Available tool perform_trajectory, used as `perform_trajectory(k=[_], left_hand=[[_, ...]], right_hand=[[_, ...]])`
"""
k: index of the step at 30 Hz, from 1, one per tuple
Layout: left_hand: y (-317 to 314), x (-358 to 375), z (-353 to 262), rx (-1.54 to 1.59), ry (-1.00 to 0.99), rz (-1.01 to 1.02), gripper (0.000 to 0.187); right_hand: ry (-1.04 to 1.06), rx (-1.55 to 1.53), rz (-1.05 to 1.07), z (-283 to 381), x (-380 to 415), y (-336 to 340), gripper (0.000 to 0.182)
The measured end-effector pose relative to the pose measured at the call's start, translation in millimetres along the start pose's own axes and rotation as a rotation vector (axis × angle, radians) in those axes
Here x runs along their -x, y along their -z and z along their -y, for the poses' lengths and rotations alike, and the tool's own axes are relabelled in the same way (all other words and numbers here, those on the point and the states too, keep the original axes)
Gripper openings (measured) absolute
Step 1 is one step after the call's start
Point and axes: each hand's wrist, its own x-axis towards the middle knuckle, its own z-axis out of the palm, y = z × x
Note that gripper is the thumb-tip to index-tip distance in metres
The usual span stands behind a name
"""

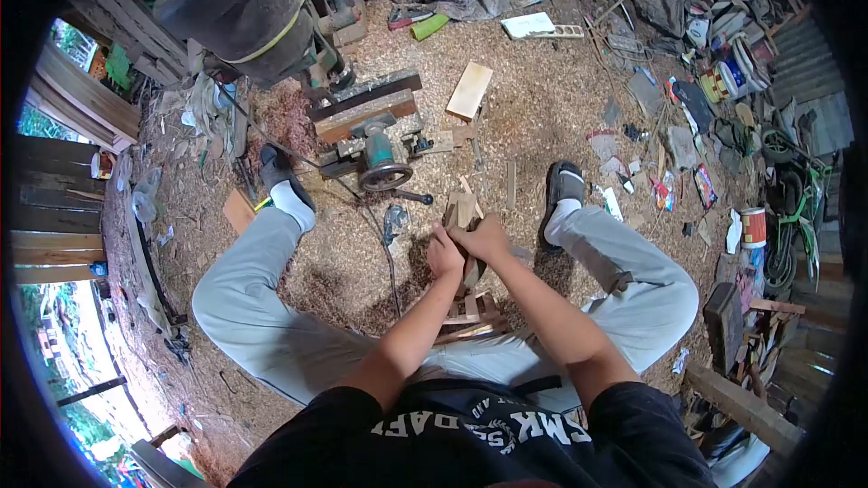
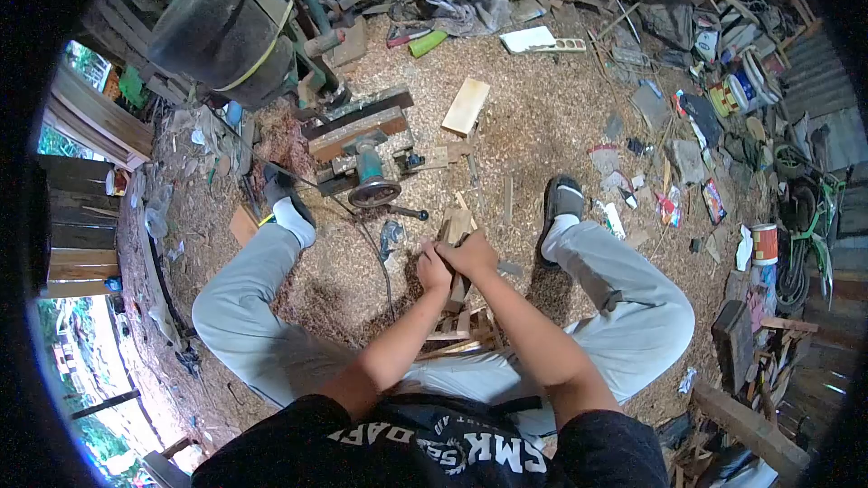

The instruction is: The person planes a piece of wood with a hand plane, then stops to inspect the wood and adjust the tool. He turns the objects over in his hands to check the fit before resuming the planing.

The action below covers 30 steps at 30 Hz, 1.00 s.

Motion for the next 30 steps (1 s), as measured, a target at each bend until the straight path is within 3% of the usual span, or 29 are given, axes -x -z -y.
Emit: perform_trajectory(k=[5, 9, 13, 15, 19, 30], left_hand=[[-14.1, -7.4, 13.6, -0.049, 0.105, -0.031, 0.074], [-29.1, -7.6, 31.4, -0.024, -0.024, -0.180, 0.067], [-25.9, -5.6, 34.7, -0.057, -0.088, -0.131, 0.064], [-23.7, -5.0, 35.2, 0.096, 0.122, -0.113, 0.063], [-22.1, -0.7, 31.4, 0.093, 0.095, -0.192, 0.066], [-29.0, -12.6, 46.0, 0.142, 0.119, -0.110, 0.057]], right_hand=[[0.002, 0.006, 0.053, -0.5, -1.2, 4.8, 0.107], [0.033, -0.009, 0.050, 0.6, 3.9, 10.9, 0.105], [0.043, -0.015, 0.032, -1.8, 7.4, 6.0, 0.102], [-0.020, -0.002, 0.031, 3.0, 9.0, 0.2, 0.099], [0.001, 0.039, -0.023, 3.3, 7.9, -4.0, 0.094], [-0.034, 0.015, 0.050, 6.6, 17.2, 15.0, 0.096]])
